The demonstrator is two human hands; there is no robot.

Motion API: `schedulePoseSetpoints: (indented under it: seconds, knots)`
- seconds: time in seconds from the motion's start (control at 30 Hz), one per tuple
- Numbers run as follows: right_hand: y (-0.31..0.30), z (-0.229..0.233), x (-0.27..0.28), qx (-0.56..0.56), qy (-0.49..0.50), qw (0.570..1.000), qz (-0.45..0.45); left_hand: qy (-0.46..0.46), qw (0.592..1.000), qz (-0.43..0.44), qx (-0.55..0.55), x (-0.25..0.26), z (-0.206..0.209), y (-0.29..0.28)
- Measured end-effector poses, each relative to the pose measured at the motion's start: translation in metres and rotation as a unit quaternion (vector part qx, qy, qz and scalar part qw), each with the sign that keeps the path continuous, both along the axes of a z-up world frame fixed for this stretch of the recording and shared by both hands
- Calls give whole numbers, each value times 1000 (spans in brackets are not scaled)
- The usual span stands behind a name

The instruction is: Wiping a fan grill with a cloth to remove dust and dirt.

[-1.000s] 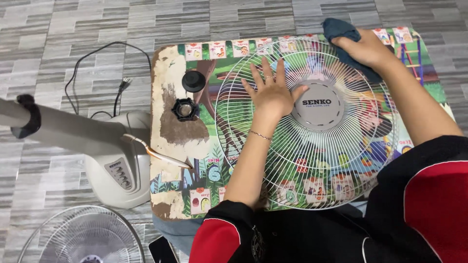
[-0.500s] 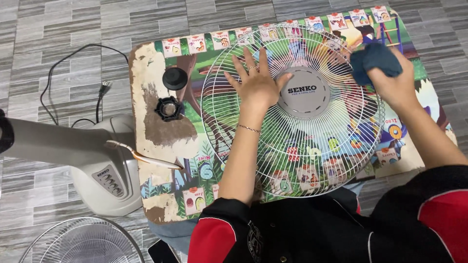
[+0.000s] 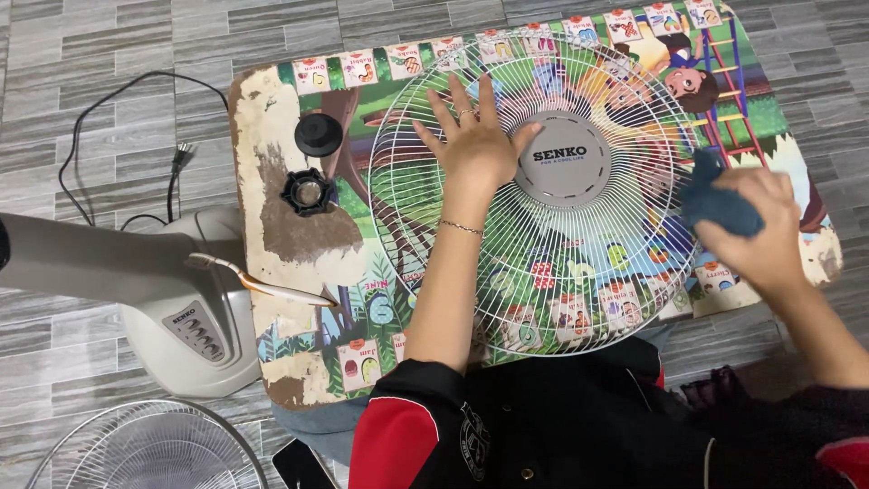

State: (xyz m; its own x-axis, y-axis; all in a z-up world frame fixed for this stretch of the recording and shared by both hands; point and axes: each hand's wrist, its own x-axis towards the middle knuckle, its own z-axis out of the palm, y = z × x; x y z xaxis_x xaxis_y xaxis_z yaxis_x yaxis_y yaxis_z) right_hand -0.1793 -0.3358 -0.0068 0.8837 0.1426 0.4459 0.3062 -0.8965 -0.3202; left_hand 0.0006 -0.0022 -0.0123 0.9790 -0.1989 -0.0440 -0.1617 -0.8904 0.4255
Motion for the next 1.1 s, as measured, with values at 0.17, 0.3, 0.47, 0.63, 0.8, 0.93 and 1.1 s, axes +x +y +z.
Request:
schedulePoseSetpoints:
  seconds: [0.17, 0.3, 0.47, 0.63, 0.8, 0.93, 1.1]
  knots:
    - [23, -4, -46, -57, 35, 998, -14, 5, 1000, -2, -2, 3, -2, 0]
    - [54, -10, -70, -94, 20, 995, 28, -2, 1000, -2, -3, 3, -5, 0]
    - [111, 17, -66, -126, 28, 987, 96, 28, 999, -23, -13, 4, 4, 10]
    - [148, 14, -33, -153, -13, 950, 271, 134, 984, -70, -94, -10, 50, 53]
    - [200, 33, 9, -122, 16, 903, 413, 90, 936, -62, -334, -11, 38, 118]
    - [234, 28, 43, -104, 5, 874, 474, 15, 907, 17, -421, -19, 27, 170]
    - [263, 46, 108, -127, -47, 906, 400, 16, 896, 79, -436, -34, 21, 207]
